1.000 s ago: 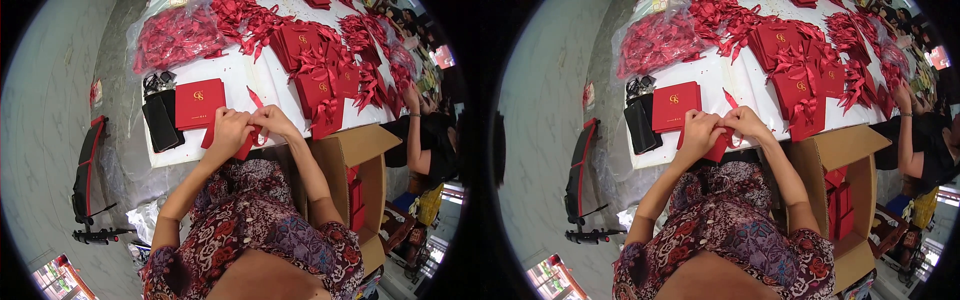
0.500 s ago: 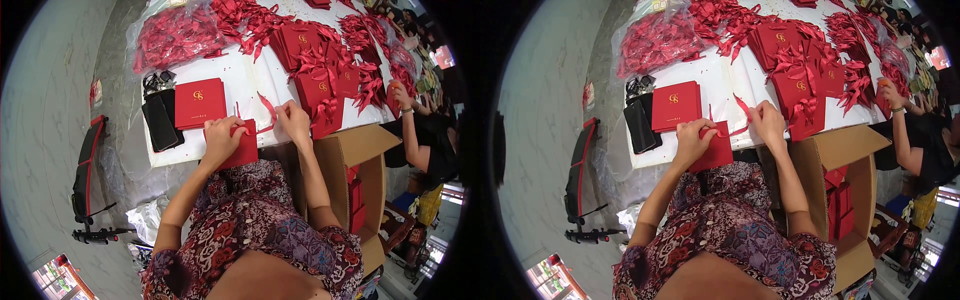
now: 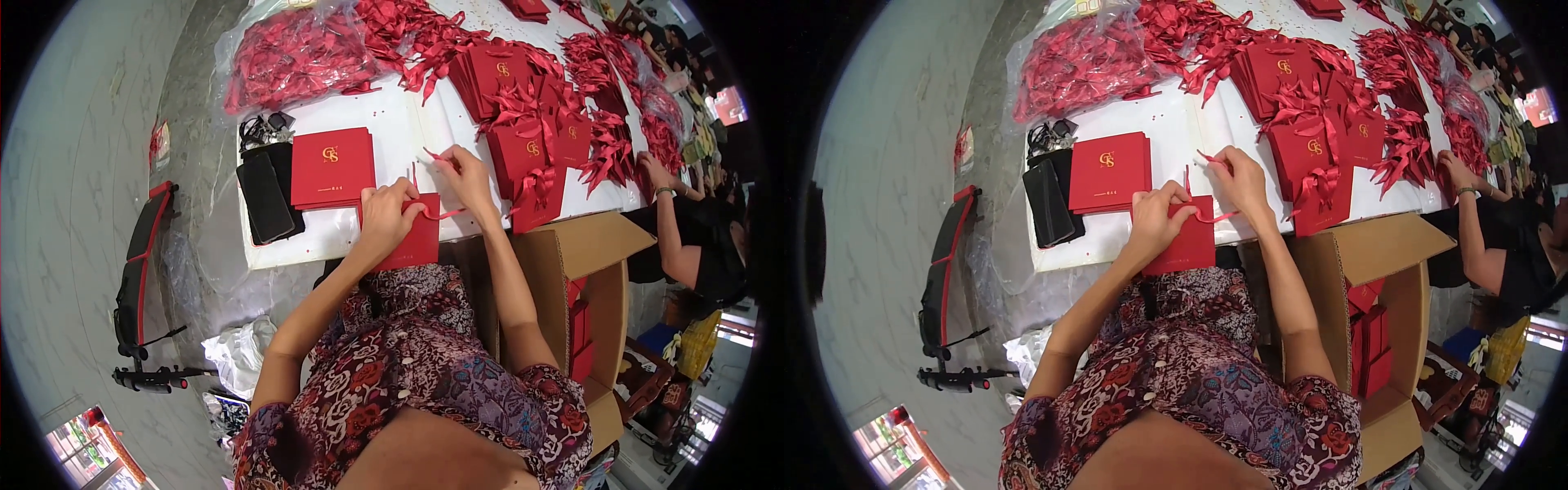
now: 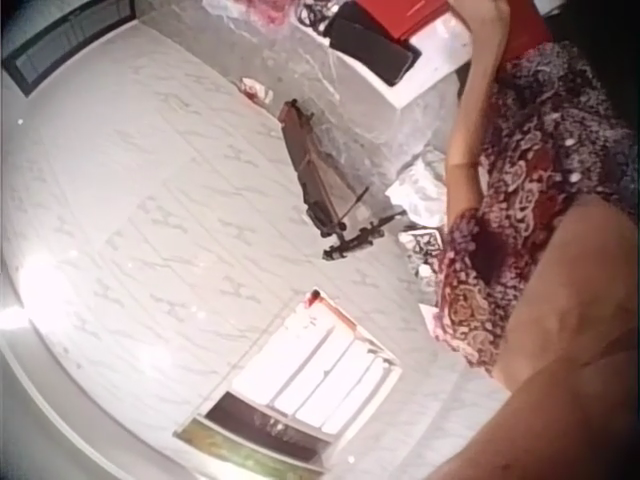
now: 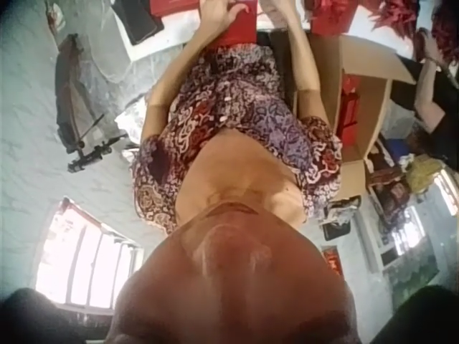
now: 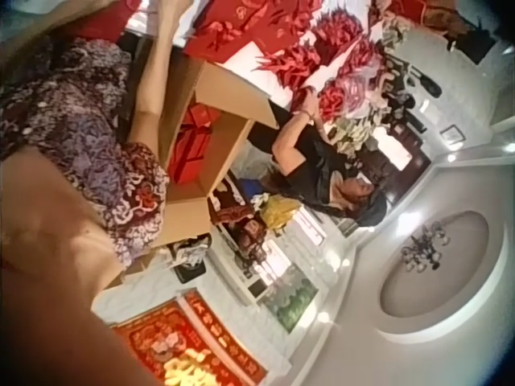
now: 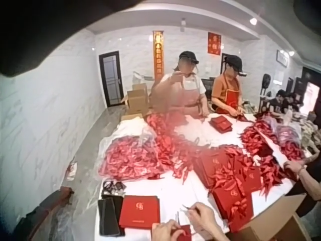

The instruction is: Tying red ribbons onto red gift bags.

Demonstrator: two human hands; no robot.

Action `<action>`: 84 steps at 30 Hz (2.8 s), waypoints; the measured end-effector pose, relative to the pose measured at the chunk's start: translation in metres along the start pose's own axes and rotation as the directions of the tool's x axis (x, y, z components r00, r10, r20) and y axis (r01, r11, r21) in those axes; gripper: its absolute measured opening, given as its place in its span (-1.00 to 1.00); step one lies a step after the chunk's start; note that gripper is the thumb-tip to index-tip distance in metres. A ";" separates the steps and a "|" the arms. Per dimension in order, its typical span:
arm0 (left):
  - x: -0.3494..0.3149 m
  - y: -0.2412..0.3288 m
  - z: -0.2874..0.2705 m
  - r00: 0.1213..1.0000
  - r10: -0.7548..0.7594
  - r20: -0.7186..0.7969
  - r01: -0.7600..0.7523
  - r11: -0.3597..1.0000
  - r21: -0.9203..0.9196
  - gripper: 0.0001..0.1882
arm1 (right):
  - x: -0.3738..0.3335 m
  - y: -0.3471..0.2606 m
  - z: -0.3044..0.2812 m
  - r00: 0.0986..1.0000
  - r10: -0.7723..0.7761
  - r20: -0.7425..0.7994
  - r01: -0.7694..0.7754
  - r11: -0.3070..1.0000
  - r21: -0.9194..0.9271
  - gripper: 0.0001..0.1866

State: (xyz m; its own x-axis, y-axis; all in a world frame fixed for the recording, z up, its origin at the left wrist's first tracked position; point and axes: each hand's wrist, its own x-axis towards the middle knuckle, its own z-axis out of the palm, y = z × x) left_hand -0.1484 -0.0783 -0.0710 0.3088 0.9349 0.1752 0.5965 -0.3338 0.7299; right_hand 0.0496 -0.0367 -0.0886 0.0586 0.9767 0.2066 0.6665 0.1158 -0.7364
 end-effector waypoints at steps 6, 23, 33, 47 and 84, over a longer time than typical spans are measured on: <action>0.007 0.003 -0.004 0.998 0.046 -0.040 -0.047 0.999 -0.020 -0.65 | -0.032 -0.035 -0.023 0.950 -0.069 0.304 0.013 0.983 0.184 -0.83; 0.002 -0.001 -0.028 0.992 0.118 -0.048 -0.115 0.992 0.050 -0.58 | -0.030 -0.047 -0.028 0.922 -0.130 0.365 0.042 0.970 0.238 -0.85; 0.005 0.008 -0.041 0.930 0.342 -0.137 -0.308 0.925 0.220 -0.67 | -0.019 -0.028 -0.035 0.931 -0.239 0.277 0.233 0.971 0.055 -0.84; 0.008 -0.021 -0.033 0.998 0.002 0.066 0.008 0.988 -0.157 -0.71 | -0.048 -0.051 -0.005 0.947 -0.256 0.194 0.250 0.967 0.058 -0.88; 0.002 0.002 -0.022 0.996 0.061 -0.067 -0.067 0.994 -0.086 -0.82 | -0.054 -0.066 0.003 0.993 0.061 0.098 -0.083 0.968 0.236 -0.83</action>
State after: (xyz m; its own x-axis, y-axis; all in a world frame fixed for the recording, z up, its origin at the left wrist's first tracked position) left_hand -0.1628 -0.0746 -0.0542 0.2949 0.9185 0.2633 0.5082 -0.3841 0.7708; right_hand -0.0004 -0.0966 -0.0529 0.0267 0.9949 0.0971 0.4648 0.0737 -0.8823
